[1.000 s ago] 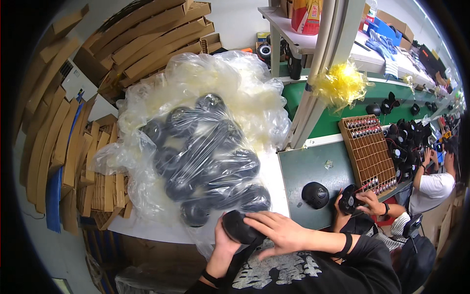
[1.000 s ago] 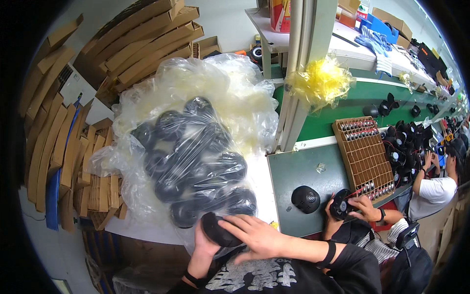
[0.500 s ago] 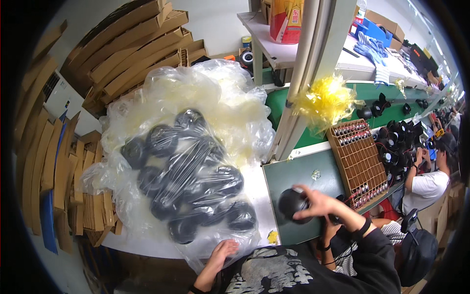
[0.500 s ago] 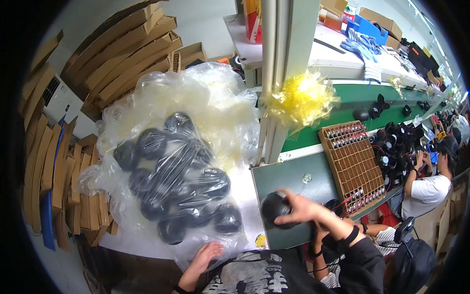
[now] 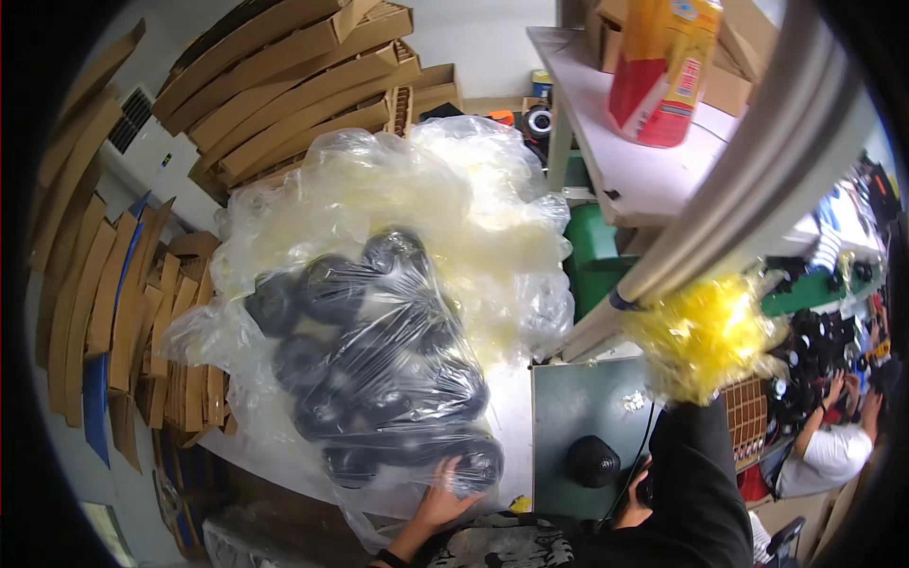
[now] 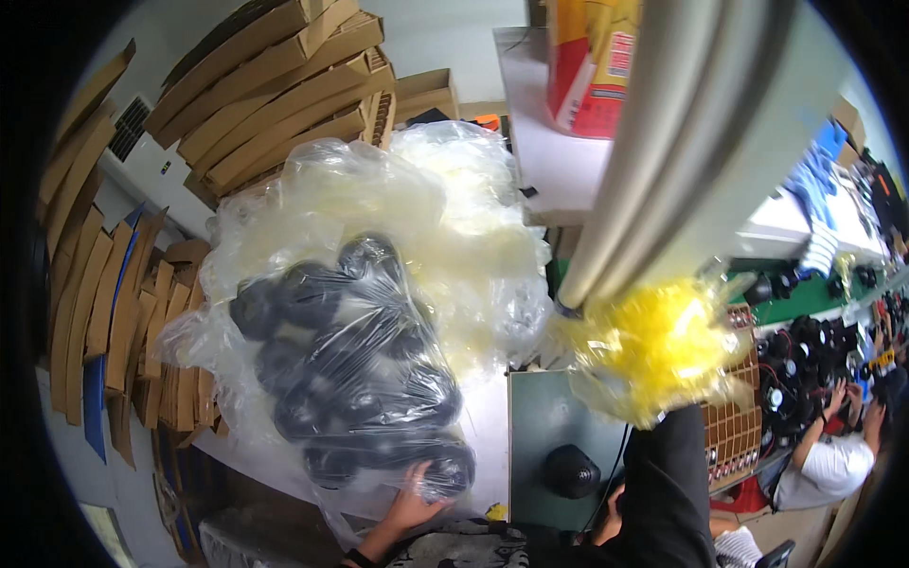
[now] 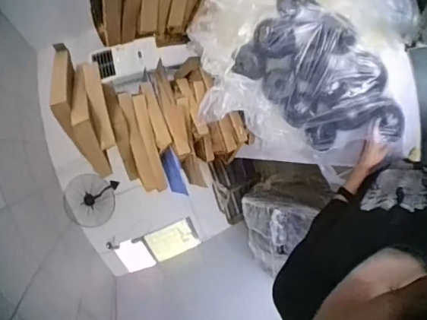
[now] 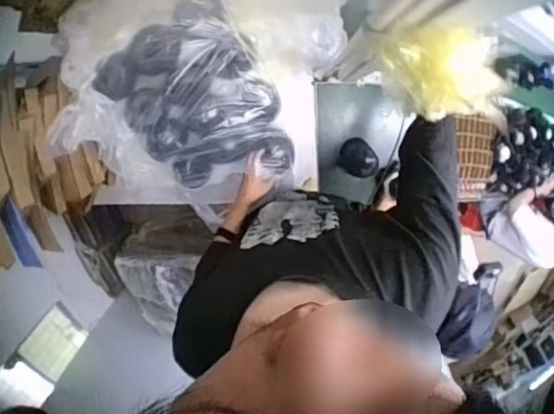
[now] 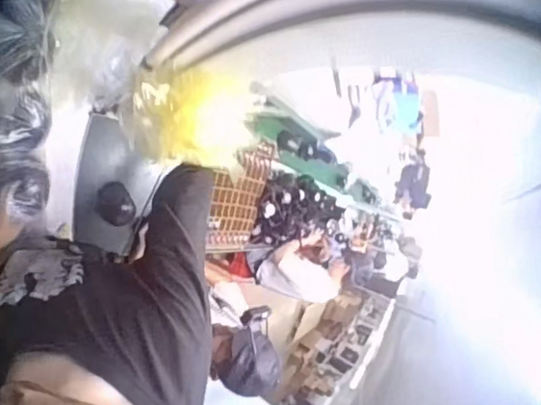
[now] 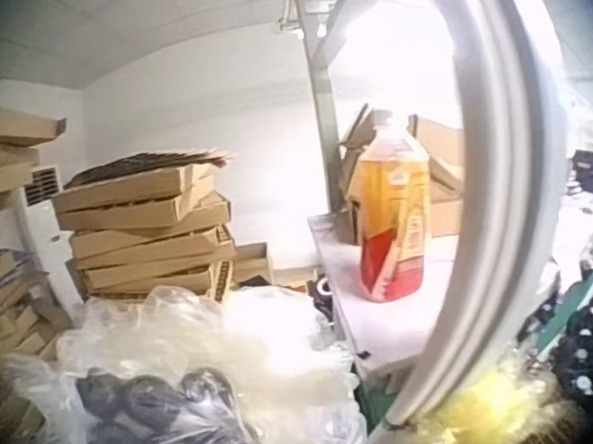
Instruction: Sort and pack black plastic dome-shaped components from a large plastic bag into smaller organized batches.
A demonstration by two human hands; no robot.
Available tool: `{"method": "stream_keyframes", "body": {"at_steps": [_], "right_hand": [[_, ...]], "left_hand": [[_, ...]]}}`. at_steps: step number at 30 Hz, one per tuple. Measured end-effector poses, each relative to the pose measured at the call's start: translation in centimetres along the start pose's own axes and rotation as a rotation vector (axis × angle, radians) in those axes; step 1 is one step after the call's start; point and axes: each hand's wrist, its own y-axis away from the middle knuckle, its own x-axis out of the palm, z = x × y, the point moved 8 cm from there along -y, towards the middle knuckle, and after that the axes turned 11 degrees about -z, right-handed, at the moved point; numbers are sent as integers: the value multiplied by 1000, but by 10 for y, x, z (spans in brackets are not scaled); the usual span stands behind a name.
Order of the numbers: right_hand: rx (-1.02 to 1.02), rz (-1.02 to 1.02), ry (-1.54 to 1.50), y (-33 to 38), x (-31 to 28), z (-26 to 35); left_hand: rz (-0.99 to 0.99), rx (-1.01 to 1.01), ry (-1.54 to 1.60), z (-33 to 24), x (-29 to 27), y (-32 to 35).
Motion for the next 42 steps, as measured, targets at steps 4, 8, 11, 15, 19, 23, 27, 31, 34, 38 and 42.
{"method": "stream_keyframes", "body": {"at_steps": [4, 8, 11, 15, 19, 23, 27, 31, 34, 38, 42], "right_hand": [[-25, -4, -2, -3, 32, -7], [-55, -56, -14, 26, 35, -9], [-92, -126, -28, 64, 22, -2], [-156, -238, -50, 132, -4, 12], [-254, -152, -71, 219, 12, 36], [-464, 518, 354, 378, 109, 50], [-658, 939, 475, 463, 151, 31], [-864, 1077, 503, 507, 168, 38], [-1120, 1172, 547, 532, 170, 45], [-1391, 1116, 662, 540, 186, 66], [-1397, 1146, 620, 546, 200, 90]], "left_hand": [[-63, -57, 48, 1, 7, -9], [-241, 80, 72, -15, -2, -4], [-260, 150, 172, -16, 1, 1], [-142, 81, 70, 3, 13, 9], [-194, 107, 83, 13, 8, 20], [-335, 124, 171, 11, -11, 33], [-252, -40, 228, 32, -5, 45], [-108, -167, 459, 57, 6, 63], [22, -214, 554, 57, -7, 72], [438, -197, 724, 2, -43, 82], [491, -202, 864, -13, -82, 70]]}}
